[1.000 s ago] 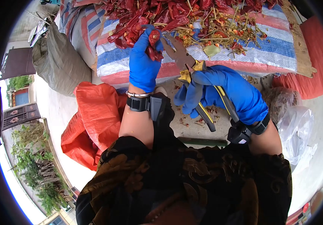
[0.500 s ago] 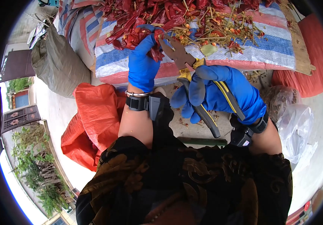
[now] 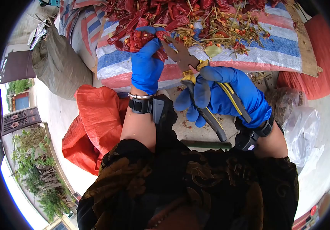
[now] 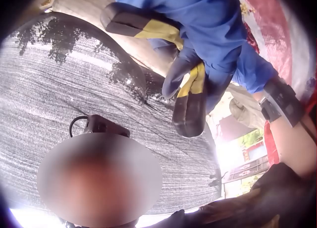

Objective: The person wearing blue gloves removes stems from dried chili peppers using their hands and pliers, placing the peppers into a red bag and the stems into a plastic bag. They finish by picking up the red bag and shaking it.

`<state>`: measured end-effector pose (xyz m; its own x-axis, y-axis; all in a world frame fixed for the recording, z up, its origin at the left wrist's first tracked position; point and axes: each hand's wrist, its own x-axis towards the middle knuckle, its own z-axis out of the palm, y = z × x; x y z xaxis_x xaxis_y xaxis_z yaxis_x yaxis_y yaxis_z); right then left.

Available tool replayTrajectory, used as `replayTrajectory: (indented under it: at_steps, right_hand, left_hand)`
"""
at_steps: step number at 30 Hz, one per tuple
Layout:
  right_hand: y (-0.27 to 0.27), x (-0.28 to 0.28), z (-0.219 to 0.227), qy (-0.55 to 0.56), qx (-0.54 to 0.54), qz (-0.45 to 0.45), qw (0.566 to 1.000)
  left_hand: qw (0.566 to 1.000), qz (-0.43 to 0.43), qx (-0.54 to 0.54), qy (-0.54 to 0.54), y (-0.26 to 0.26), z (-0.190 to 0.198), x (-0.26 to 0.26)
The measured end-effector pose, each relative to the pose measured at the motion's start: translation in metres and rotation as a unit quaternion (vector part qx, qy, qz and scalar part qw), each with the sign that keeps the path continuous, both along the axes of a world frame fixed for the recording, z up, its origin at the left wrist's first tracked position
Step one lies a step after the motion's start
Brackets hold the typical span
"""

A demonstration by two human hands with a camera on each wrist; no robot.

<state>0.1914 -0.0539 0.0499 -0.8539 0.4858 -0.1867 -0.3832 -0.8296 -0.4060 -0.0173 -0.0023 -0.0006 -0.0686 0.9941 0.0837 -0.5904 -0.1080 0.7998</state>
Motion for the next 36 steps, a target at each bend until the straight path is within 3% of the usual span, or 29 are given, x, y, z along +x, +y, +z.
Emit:
replayTrajectory:
  at_steps: [5,10,13,17,21,27,29,36]
  right_hand:
    - [0.001,0.001,0.001,0.032,0.006,0.001,0.999]
    - [0.000,-0.002,0.000,0.007,0.010,-0.011,1.000]
    - [-0.001,-0.003,0.001,-0.019,-0.008,-0.014,1.000]
    - [-0.004,-0.007,-0.002,-0.075,-0.041,-0.035,0.996]
    - [-0.004,-0.009,-0.001,-0.065,-0.002,-0.033,0.997]
    - [-0.003,-0.011,-0.003,-0.051,-0.061,-0.041,0.996]
    - [-0.003,-0.013,-0.009,0.052,-0.045,-0.020,0.997]
    - [-0.010,-0.020,-0.002,0.010,-0.072,-0.060,0.996]
  left_hand:
    - [0.999,0.029,0.030,0.010,-0.001,0.007,0.004]
    - [0.992,-0.006,0.044,0.115,-0.004,0.011,-0.002]
    - [0.993,0.029,0.057,0.102,-0.002,0.014,0.005]
    - [0.993,0.008,0.035,0.109,-0.002,0.012,0.002]
    - [0.993,0.012,0.029,0.115,-0.002,0.009,0.002]
    - [0.989,0.047,0.045,0.132,-0.003,0.010,0.005]
    - [0.988,0.056,0.051,0.135,-0.003,0.010,0.006]
    - [0.990,0.046,0.045,0.127,-0.006,0.010,0.006]
